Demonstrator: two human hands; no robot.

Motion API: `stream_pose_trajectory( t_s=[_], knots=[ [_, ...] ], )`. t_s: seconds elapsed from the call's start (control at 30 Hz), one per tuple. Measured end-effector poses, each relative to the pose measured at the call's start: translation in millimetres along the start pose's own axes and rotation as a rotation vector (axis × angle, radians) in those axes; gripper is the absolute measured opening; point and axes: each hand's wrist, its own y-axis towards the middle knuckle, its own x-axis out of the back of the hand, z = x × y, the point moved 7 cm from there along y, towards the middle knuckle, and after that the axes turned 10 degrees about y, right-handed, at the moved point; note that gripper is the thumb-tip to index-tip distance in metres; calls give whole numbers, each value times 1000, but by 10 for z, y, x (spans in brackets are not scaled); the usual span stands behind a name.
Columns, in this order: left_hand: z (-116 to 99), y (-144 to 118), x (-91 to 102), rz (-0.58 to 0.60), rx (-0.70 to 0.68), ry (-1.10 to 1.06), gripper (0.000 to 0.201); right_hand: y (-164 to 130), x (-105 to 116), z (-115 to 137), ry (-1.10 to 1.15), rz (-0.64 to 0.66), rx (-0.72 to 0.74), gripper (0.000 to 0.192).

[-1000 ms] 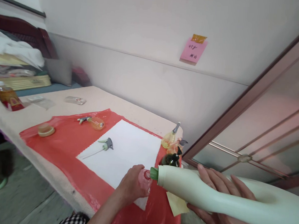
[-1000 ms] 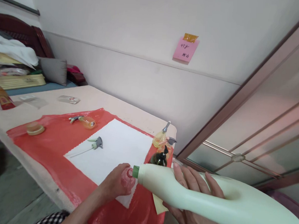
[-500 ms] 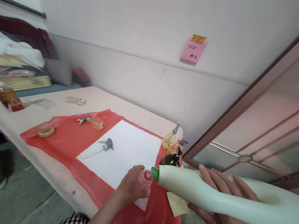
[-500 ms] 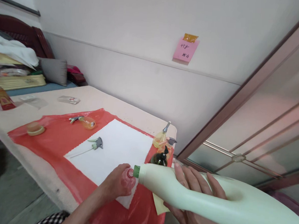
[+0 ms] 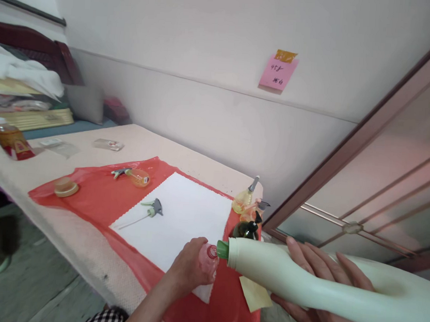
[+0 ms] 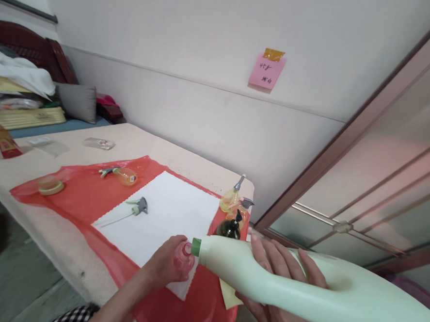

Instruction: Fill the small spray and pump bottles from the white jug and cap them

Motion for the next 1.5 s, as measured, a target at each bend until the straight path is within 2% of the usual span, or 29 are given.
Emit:
stream_pose_trajectory(
  t_s=[0.27, 0.53, 0.73, 1.0, 1.2, 1.37, 1.5],
  knots=[
    [-23, 3, 15, -13, -6, 14, 55, 20, 23, -4, 7, -35, 3, 52],
    [-22, 10, 18, 3, 16, 15, 61, 36, 8, -1, -2, -14, 10, 51],
    [-78, 11, 70, 22, 29, 15, 51, 6, -6, -5, 14, -24, 1, 56],
    [-97, -6, 100, 28, 25, 17, 54, -1, -20, -29, 32, -8, -23, 53],
    [-54, -1, 58, 26, 18, 7, 56, 65, 31, 12, -12, -32, 26, 47],
    [-32, -6, 39, 28, 11, -1, 68, 78, 48, 8, 0, -38, 15, 48],
    [-13, -1, 14, 12, 6, 4, 61, 53, 26, 13, -2, -23, 31, 43]
  ],
)
